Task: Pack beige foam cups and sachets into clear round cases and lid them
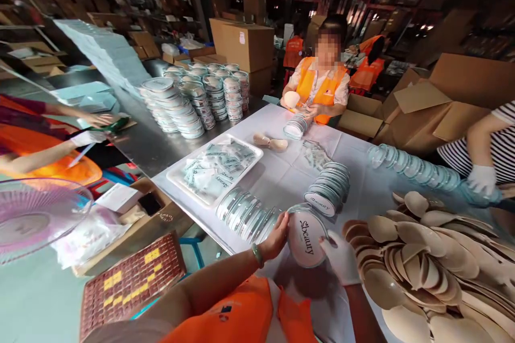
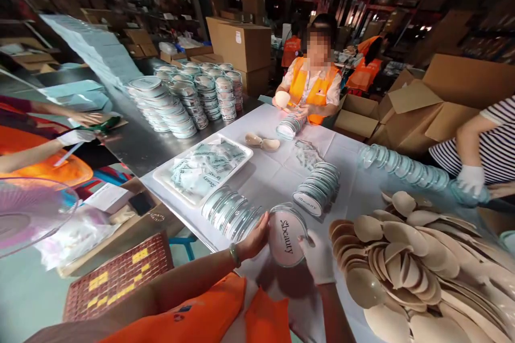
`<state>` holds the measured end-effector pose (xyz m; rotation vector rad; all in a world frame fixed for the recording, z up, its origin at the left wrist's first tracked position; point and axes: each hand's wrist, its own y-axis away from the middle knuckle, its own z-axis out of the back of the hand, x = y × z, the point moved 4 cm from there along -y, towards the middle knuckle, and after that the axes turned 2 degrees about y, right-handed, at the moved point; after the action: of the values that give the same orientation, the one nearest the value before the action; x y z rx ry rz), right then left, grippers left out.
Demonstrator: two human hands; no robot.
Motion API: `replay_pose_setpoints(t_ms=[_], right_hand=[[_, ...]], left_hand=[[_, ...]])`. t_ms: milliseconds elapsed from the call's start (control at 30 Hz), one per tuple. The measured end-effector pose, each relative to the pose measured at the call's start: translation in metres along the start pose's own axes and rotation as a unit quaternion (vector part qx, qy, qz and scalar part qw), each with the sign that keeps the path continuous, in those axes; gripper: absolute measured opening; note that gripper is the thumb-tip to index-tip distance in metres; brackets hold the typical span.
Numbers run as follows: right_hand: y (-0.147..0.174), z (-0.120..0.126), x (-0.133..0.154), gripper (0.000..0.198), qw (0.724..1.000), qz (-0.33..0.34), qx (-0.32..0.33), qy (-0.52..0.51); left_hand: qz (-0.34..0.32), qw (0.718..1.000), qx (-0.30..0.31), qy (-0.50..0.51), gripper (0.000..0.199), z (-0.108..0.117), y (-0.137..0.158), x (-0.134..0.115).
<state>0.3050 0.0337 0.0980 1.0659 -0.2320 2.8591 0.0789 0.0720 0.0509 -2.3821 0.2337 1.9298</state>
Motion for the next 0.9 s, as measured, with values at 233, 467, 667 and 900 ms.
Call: replay_pose_setpoints(t_ms=[233, 467, 667, 900], right_hand=[[-0.099, -0.026, -0.036, 0.022, 0.966, 0.052, 0.023, 0.253], [-0.063, -0.089, 0.005, 0.048, 0.988, 0.053, -0.101, 0.103], [-0.022, -0.174, 0.041, 0.028, 0.978, -0.171, 0.058, -0.106], [0.024, -0.101, 0.03, 0.047, 0.932, -0.264, -0.031, -0.246]], left_hand=[[-0.008, 0.988, -0.096, -0.121, 0.056, 0.08, -0.006, -0.009], [-0.016, 0.833, 0.164, -0.529, 0.095, 0.122, -0.017, -0.011], [-0.034, 0.8, 0.24, -0.548, 0.108, 0.121, -0.033, 0.003], [-0.028, 0.932, 0.19, -0.309, 0.105, 0.132, -0.03, -0.02]])
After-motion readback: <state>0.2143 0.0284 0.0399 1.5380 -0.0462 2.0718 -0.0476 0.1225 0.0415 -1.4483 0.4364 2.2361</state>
